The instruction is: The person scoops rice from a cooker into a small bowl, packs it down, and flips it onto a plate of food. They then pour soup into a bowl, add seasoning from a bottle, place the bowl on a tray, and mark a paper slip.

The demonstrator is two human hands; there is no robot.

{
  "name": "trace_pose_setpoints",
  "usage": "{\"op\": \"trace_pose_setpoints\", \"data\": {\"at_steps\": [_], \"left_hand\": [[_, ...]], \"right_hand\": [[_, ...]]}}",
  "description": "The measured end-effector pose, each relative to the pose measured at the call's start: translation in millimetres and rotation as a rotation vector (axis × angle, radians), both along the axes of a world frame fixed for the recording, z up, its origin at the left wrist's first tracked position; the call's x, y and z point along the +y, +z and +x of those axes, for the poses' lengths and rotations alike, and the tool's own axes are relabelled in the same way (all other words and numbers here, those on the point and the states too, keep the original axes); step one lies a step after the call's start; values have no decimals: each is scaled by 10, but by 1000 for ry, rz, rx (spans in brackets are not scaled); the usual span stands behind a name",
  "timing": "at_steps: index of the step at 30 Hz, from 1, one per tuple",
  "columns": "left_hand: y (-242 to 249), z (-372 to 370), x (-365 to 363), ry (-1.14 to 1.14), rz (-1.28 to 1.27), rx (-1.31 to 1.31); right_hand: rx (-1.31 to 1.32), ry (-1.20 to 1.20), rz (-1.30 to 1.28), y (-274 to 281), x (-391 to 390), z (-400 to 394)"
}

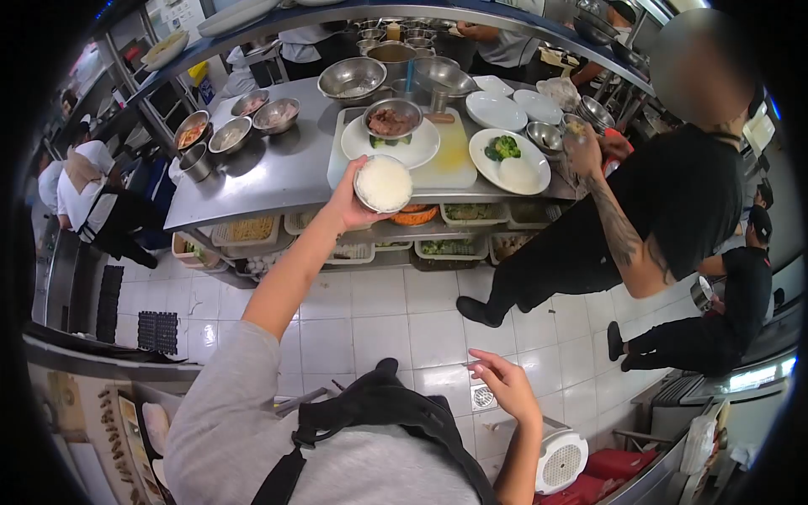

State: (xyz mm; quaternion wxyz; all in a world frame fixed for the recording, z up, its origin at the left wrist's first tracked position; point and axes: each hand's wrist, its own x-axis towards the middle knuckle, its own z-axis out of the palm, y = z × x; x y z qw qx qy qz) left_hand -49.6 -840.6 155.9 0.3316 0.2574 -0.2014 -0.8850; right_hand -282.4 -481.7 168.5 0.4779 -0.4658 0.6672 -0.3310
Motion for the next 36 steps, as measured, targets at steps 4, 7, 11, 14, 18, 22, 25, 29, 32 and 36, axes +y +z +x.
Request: {"op": "trace_pose_setpoints", "data": {"at_steps": [4,7,11,14,18,22,25,29,32,36], "left_hand": [[-35,62,-399,30,62,-10],[-12,88,-526,75,95,-34],[-24,86,-744,120,124,-47],[-88,86,-876,134,141,-38],[-115,60,-972,163,134,-43],[-16,-22,-991,210,146,-35],[-90,-55,-1107,223,115,-145],[10,-250,-1450,172,-69,-725],[-137,-570,-1490,152,-632,-1373],[-668,-1017,-1344,392,-1376,-1920]], "right_hand": [[-249,-103,-47,-204,-672,-87],[-414,-221,-120,-240,-1455,-128],[-424,-145,-226,-189,-2860,-268],[-223,-51,-386,-300,-4154,-438],[111,58,-434,-290,-5208,-457],[-11,169,-409,-361,-5372,-424],[-134,222,-330,-516,-5139,-460],[-59,284,-172,-442,-4950,-737],[-59,232,-167,-457,-4910,-901],[15,216,-314,-558,-4846,-771]]}}
